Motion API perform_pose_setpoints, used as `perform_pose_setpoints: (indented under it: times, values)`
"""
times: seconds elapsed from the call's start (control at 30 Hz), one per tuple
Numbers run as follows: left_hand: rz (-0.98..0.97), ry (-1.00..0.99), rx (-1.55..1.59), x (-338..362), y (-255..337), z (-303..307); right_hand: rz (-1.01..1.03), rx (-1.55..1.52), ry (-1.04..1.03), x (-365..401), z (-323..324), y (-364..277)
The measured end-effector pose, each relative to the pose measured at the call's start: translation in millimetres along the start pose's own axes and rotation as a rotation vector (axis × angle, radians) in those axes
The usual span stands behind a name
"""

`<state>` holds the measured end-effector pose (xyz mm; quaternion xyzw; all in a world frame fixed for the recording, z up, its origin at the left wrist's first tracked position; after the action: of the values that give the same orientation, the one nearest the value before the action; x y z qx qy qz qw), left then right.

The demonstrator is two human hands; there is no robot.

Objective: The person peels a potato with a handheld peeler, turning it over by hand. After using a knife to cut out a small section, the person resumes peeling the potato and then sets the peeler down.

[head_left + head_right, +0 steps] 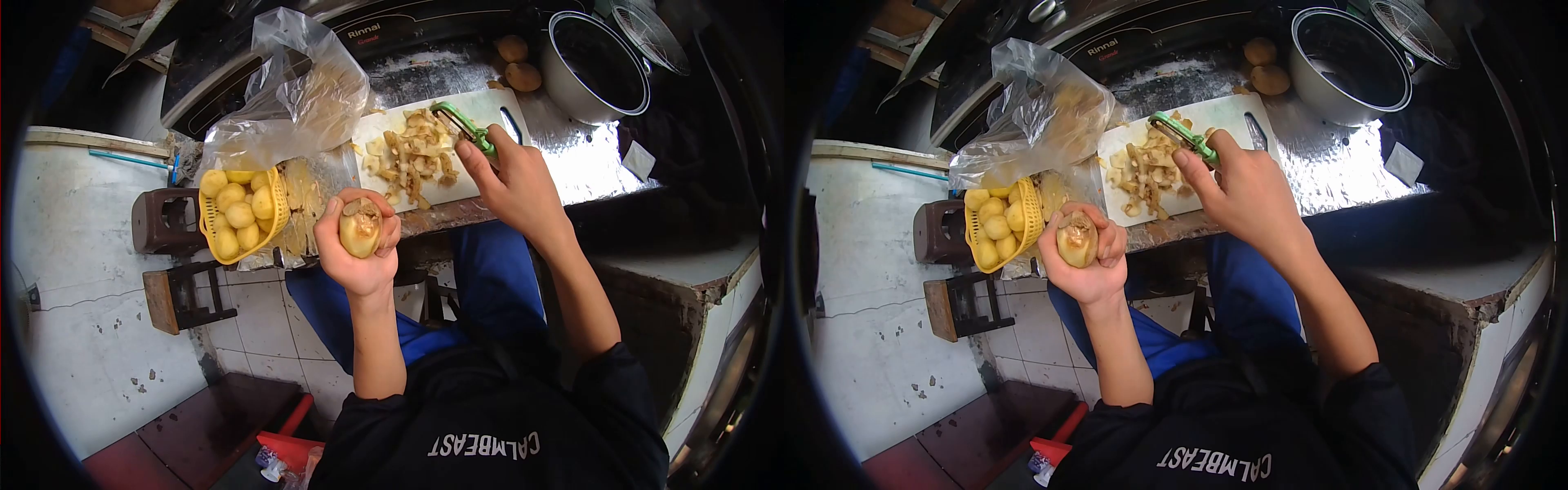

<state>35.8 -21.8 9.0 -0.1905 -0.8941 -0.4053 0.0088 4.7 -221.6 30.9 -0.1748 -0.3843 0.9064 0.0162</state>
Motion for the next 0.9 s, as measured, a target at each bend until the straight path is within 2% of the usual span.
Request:
perform_pose_setpoints:
  times: [0.07,0.17,0.2,0.37,0.43,0.47,0.57,0.63,0.67,0.73,0.9]
  values:
    - [-0.002,0.001,0.023,0,1,0,-0.098,-0.002,-0.109,2,-1,9]
    - [-0.014,0.043,-0.047,-1,3,2,-0.136,-0.1,-0.092,10,2,25]
    - [-0.014,0.061,-0.052,-1,2,5,-0.205,-0.12,-0.152,12,4,27]
    - [-0.008,0.062,-0.031,-2,-2,12,-0.177,-0.138,-0.132,20,14,37]
    - [-0.015,0.119,-0.036,-1,0,16,-0.198,-0.124,-0.158,21,17,33]
    - [-0.012,0.065,-0.036,-2,-1,16,-0.199,-0.118,-0.162,22,19,34]
    - [-0.026,0.066,-0.053,-1,0,18,-0.171,-0.06,-0.2,23,16,41]
    - [-0.015,0.095,-0.033,-1,-1,21,0.173,0.095,0.035,21,24,26]
    - [-0.001,0.117,-0.022,0,-1,24,0.173,0.097,0.027,25,23,29]
    - [-0.017,0.113,-0.039,0,0,26,0.12,0.324,-0.052,28,21,32]
    - [-0.028,0.136,-0.03,-3,3,30,0.143,0.353,-0.077,26,19,42]
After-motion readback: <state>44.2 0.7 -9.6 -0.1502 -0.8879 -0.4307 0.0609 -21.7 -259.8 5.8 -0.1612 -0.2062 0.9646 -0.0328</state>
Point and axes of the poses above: each hand's wrist, its own x-axis away from the middle knuckle, its own z-axis out of the back of the hand, y = z × x, the point moved 8 cm from there along -x, towards the middle knuckle, and after that the axes turned 11 degrees about z, right-handed, at the moved point
